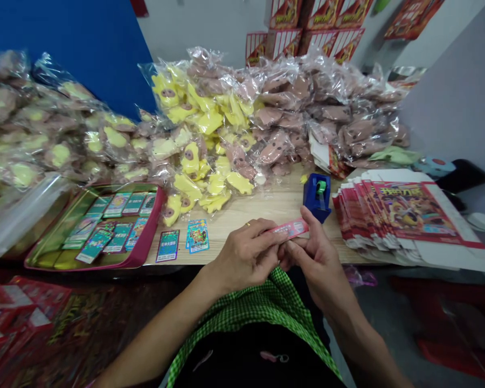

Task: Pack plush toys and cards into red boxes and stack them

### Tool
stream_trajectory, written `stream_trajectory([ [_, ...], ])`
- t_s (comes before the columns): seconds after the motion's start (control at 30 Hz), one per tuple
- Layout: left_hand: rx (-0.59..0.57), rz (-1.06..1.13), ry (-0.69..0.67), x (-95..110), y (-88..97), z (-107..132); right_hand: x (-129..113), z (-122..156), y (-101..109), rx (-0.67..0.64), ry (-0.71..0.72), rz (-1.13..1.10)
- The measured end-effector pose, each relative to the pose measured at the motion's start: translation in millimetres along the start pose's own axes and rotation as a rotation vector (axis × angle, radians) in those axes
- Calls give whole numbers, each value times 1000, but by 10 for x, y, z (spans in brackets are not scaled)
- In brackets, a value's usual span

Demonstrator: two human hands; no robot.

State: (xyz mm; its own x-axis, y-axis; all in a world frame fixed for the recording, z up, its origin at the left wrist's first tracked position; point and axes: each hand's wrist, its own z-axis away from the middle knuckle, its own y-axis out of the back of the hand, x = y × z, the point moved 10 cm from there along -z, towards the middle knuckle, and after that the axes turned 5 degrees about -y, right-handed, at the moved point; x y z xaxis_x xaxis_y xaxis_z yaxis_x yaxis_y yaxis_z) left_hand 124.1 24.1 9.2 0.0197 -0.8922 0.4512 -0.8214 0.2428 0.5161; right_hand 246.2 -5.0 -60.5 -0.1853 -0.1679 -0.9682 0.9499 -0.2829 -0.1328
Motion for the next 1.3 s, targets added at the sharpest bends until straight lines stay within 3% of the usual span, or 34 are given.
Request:
stream_trajectory([
  [0.23,-4,-142,69,-60,-39,-154,302,-120,-20,-11,-141,-26],
  [0.33,163,-140,238,-314,250,-80,345,-183,110,15,-111,60],
  [0.4,282,-159,420,-581,461,107,281,-251,299,88,-33,145],
  [0.47,314,-233,569,-821,568,322,151,-361,493,163,77,252],
  [0.53,274,-358,670,-1001,589,496,-25,-527,614,214,203,409],
  [0.6,199,-453,782,-1153,551,632,-184,-765,573,201,300,667],
  [0.7,-14,-494,974,-1313,375,772,-310,-1186,293,121,365,1018],
  [0.77,-177,-550,1023,-1303,257,783,-332,-1421,-6,35,396,1119],
  [0.83,-296,-604,954,-1215,147,705,-275,-1582,-376,-84,427,1168],
  [0.9,-409,-537,761,-1086,-62,567,-144,-1694,-712,-178,425,1220],
  [0.97,-545,-400,571,-982,-319,493,-10,-1798,-919,-198,385,1259],
  [1.03,-643,-338,485,-1001,-475,493,69,-1900,-995,-175,339,1271],
  [1.17,-656,-336,403,-1179,-562,443,-22,-2051,-835,-134,287,1166],
  [1.3,-616,-258,369,-1201,-579,368,-356,-1967,-336,-74,259,919],
])
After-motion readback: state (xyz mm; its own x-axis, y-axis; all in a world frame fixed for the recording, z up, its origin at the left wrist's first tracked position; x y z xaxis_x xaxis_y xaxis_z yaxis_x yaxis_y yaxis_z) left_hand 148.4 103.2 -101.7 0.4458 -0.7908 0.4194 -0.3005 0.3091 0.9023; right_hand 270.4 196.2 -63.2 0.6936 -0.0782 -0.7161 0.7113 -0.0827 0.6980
